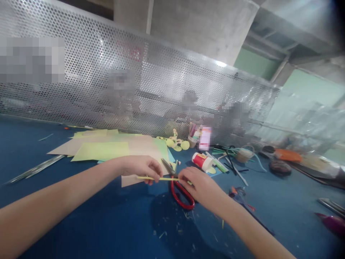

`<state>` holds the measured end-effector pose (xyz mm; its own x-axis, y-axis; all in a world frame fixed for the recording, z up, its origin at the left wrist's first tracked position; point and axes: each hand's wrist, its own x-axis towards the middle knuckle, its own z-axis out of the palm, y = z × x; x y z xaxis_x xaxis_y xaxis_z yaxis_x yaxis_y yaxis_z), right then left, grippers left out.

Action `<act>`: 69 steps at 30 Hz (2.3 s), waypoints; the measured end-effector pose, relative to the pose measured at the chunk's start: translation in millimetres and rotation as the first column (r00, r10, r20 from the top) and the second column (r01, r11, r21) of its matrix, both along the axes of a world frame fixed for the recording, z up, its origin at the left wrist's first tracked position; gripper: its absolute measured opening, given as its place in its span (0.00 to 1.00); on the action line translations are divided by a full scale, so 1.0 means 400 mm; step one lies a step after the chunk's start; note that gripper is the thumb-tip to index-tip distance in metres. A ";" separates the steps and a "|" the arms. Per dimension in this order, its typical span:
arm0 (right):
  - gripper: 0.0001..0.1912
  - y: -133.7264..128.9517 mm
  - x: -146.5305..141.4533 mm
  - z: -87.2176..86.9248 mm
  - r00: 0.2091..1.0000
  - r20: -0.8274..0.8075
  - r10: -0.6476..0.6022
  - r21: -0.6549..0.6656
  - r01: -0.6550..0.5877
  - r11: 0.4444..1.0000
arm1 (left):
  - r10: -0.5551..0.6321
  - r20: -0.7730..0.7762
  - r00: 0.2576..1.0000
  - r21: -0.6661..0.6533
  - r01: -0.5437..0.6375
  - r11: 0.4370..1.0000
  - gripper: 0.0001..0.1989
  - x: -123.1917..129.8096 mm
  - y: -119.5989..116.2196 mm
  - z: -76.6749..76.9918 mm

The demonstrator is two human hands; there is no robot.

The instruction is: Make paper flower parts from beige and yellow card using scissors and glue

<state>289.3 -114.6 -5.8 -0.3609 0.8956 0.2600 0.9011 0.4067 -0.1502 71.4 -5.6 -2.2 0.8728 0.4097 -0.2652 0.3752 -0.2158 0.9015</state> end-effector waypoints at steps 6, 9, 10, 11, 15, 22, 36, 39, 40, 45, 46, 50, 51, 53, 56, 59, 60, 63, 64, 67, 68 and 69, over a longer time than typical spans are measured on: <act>0.08 -0.008 -0.015 0.003 1.000 0.008 0.005 -0.009 -0.005 1.000 | -0.013 -0.033 0.999 0.122 0.017 0.992 0.19 0.020 -0.038 0.006; 0.07 -0.003 -0.015 -0.007 0.998 -0.053 -0.034 -0.046 0.031 0.998 | 0.025 -0.028 0.999 0.309 -0.016 0.951 0.16 0.028 -0.047 -0.005; 0.07 -0.001 -0.015 -0.012 0.995 -0.084 -0.049 -0.068 0.043 0.997 | 0.040 -0.025 0.999 0.367 -0.027 0.930 0.15 0.030 -0.049 -0.009; 0.06 0.002 -0.014 -0.016 0.991 -0.116 -0.065 -0.094 0.054 0.994 | 0.052 -0.020 0.998 0.431 -0.038 0.901 0.14 0.033 -0.053 -0.012; 0.07 0.009 -0.010 -0.028 0.969 -0.205 -0.137 -0.229 0.088 0.969 | 0.040 0.045 0.998 0.784 -0.060 0.618 0.10 0.045 -0.080 -0.012; 0.10 0.019 0.009 -0.016 0.863 -0.487 -0.134 -0.396 -0.082 0.915 | -0.104 -0.109 0.989 0.992 0.101 -0.079 0.08 0.043 -0.088 0.005; 0.18 0.013 0.009 0.010 0.724 -0.639 -0.258 -0.555 -0.202 0.807 | -0.143 -0.096 0.985 0.963 0.056 -0.264 0.14 0.008 -0.046 -0.002; 0.18 0.017 0.011 0.001 0.785 -0.583 -0.210 -0.484 -0.127 0.866 | -0.103 -0.085 0.991 0.983 0.067 -0.173 0.13 0.009 -0.032 -0.010; 0.17 0.019 0.012 -0.004 0.810 -0.554 -0.192 -0.446 -0.095 0.890 | -0.093 -0.070 0.993 0.989 0.057 -0.140 0.13 0.010 -0.027 -0.015; 0.11 0.029 0.014 -0.025 0.897 -0.414 -0.154 -0.203 0.074 0.976 | -0.069 0.039 0.997 0.994 -0.032 0.104 0.13 0.019 -0.020 -0.029; 0.11 0.030 0.014 -0.028 0.897 -0.415 -0.152 -0.176 0.085 0.981 | -0.065 0.057 0.996 0.984 -0.045 0.170 0.14 0.021 -0.022 -0.028; 0.11 0.031 0.010 -0.033 0.909 -0.394 -0.138 -0.148 0.085 0.985 | -0.045 0.101 0.994 0.912 -0.074 0.403 0.15 0.023 -0.027 -0.017; 0.11 0.030 0.009 -0.035 0.912 -0.386 -0.136 -0.153 0.083 0.985 | -0.036 0.104 0.994 0.891 -0.076 0.447 0.15 0.022 -0.026 -0.016; 0.11 0.029 0.008 -0.038 0.919 -0.372 -0.134 -0.172 0.073 0.982 | -0.008 0.105 0.994 0.847 -0.085 0.525 0.14 0.018 -0.022 -0.015; 0.13 0.027 0.009 -0.042 0.949 -0.289 -0.123 -0.168 0.076 0.983 | 0.019 0.083 0.996 0.767 -0.076 0.637 0.14 0.011 -0.012 -0.019; 0.14 0.027 0.012 -0.043 0.965 -0.241 -0.104 -0.164 0.065 0.984 | 0.018 0.050 0.999 0.685 -0.048 0.727 0.14 0.005 -0.002 -0.021; 0.14 0.027 0.013 -0.043 0.958 -0.271 -0.097 -0.186 0.047 0.981 | 0.021 0.046 0.999 0.663 -0.046 0.747 0.15 0.003 0.001 -0.022; 0.15 0.029 0.015 -0.045 0.905 -0.415 -0.088 -0.270 -0.030 0.963 | 0.033 0.049 0.998 0.620 -0.056 0.783 0.15 0.000 0.009 -0.024; 0.15 0.029 0.015 -0.046 0.891 -0.445 -0.088 -0.288 -0.049 0.956 | 0.031 0.052 0.998 0.611 -0.057 0.790 0.15 -0.001 0.010 -0.025; 0.13 0.026 0.010 -0.041 0.895 -0.432 -0.107 -0.299 -0.030 0.954 | 0.013 0.044 0.999 0.595 -0.037 0.803 0.14 -0.001 0.011 -0.027; 0.12 0.025 0.009 -0.037 0.899 -0.419 -0.123 -0.295 -0.007 0.955 | 0.011 0.037 0.999 0.591 -0.031 0.806 0.14 -0.001 0.011 -0.026; 0.12 0.025 0.010 -0.031 0.897 -0.418 -0.144 -0.284 0.022 0.958 | 0.016 0.035 0.999 0.588 -0.033 0.808 0.14 0.000 0.010 -0.024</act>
